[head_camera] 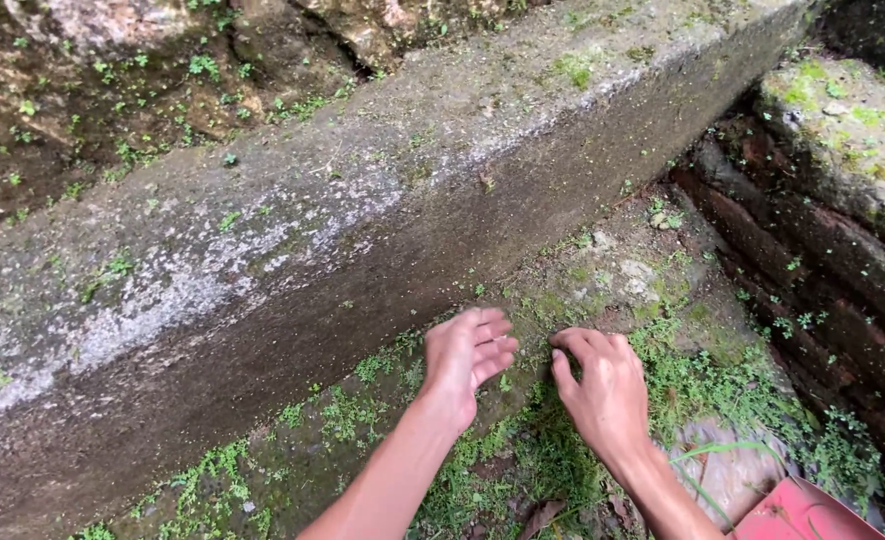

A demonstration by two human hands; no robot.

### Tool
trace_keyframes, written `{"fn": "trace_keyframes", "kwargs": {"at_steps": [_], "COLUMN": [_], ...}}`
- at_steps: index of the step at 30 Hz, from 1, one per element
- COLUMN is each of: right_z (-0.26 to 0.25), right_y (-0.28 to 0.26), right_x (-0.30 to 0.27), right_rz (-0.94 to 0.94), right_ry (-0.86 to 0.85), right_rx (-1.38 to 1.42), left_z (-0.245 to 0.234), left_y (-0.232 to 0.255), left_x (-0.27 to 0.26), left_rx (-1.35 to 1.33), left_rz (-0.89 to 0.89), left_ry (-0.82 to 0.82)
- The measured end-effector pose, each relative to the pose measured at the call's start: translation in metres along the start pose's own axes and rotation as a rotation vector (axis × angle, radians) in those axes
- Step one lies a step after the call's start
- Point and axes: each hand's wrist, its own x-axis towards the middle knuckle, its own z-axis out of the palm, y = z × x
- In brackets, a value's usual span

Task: Manually pulling weeds and moss from stone and brick surfaces in an outdoor garden path.

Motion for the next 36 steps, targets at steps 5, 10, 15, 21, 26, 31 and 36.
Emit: {"fn": "trace_keyframes", "kwargs": {"at_steps": [5,10,15,21,26,31,36], "right_z": [0.006,0.003,0.002,0.025,0.051,0.081,0.104], "right_y": [0.005,0.003,0.009,-0.011,-0.042,-0.056,-0.037], "right_x": [-0.001,0.000,0.013,0.053,0.057,0.059,0.068], "right_rz": [-0.031,-0.035,-0.021,-0.078,0.006,-0.049,-0.089], "right_ry": [0.034,0.051,0.001,0.045,0.130,0.240,0.287], "right_rx": [0.013,0.023,-0.034,0.024,-0.105,-0.151,-0.033], "left_z": [0.016,0.025,0.025,-0.013,-0.060,-0.110,-0.145], "left_y": [-0.009,-0.025,-0.019,-0.029,-0.017,-0.013,-0.015], "left_x": [0.033,0.063,0.043,-0.009,-0.041,-0.078,-0.088], "left_rx": [-0.119,-0.344,-0.386,0.260,1.017,1.137,1.213], "left_rz": [-0.100,-0.079,-0.115,0.007,0.332,0.313,0.298], "left_ry": [0.086,0.192,0.234,-0.041,0.062,0.120,0.227]}}
